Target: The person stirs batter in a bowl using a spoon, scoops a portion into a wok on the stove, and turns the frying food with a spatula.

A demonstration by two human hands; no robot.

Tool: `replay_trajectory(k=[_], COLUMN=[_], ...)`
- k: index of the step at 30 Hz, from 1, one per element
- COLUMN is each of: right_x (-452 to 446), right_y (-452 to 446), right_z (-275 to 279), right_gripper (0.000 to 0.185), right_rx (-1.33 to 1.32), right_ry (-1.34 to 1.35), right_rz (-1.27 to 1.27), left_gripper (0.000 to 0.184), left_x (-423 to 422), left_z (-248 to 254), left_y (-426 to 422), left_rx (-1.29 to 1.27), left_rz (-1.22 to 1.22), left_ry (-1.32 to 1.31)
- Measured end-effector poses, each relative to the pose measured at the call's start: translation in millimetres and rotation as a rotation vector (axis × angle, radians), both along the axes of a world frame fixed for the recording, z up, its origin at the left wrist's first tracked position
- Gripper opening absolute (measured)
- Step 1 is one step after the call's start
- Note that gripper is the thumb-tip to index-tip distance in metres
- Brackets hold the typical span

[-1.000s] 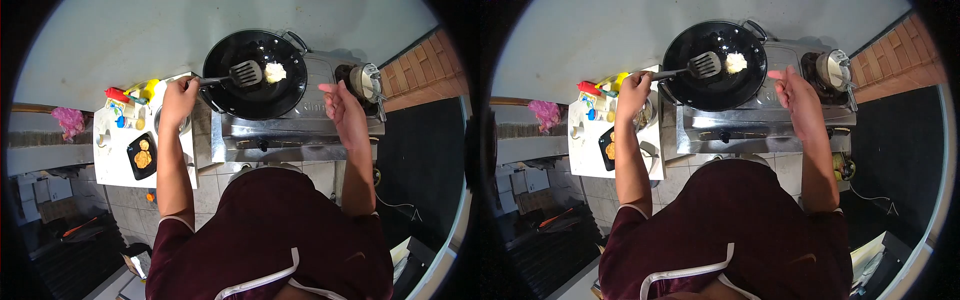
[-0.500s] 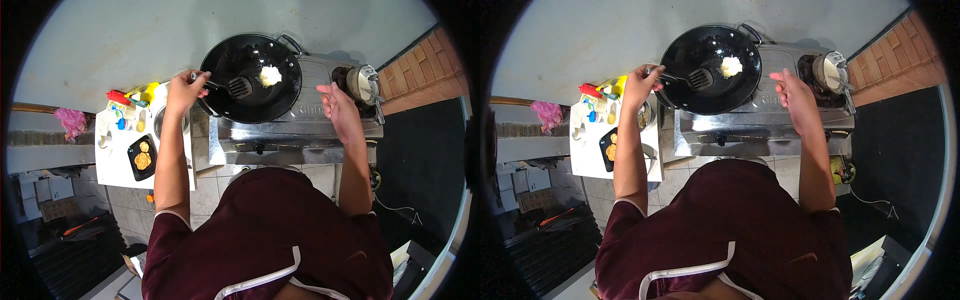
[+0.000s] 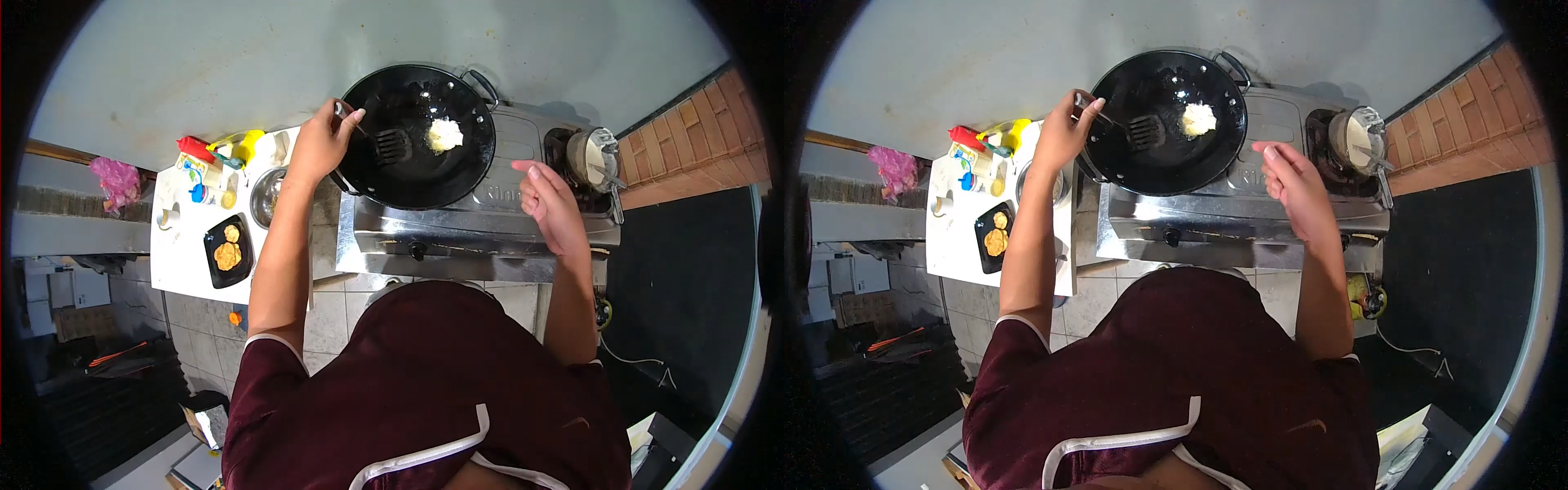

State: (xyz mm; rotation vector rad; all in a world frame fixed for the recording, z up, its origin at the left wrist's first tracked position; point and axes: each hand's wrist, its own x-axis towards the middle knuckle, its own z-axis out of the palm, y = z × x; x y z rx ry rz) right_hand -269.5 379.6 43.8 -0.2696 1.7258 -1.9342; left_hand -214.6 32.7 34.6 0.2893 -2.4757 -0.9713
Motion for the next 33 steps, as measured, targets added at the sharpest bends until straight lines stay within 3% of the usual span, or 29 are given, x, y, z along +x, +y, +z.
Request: replay_trajectory(k=[2, 5, 11, 14, 19, 28, 33], right_x=[4, 6, 11, 12, 12, 6, 6], right_y=[0, 1, 9, 12, 16, 24, 21], right_z=[-3, -8, -9, -12, -6, -5, -3], right_gripper=[0.033, 0.033, 0.037, 0.039, 0.037, 0.033, 0.031], right_rx=[-0.149, -0.172, -0.398, -0.367, -0.334, -0.283, -0.253], right_ry=[-0.086, -0.075, -0.204, -0.201, -0.172, -0.180, -0.193], right_rz=[0.049, 0.073, 0.119, 0.090, 0.040, -0.006, -0.036], left_gripper=[0.030, 0.028, 0.024, 0.024, 0.022, 0.023, 0.021], left_x=[-2, -7, -21, -29, -35, -21, -27], left_z=[2, 1, 7, 17, 14, 15, 4], left_y=[2, 3, 10, 19, 26, 18, 30], left_rx=[0.033, 0.102, -0.041, 0.082, 0.232, 0.078, 0.157], left_rz=[0.008, 0.022, -0.094, -0.141, -0.136, -0.042, -0.086], left_ry=[-0.025, -0.110, -0.058, -0.155, 0.058, -0.105, -0.041])
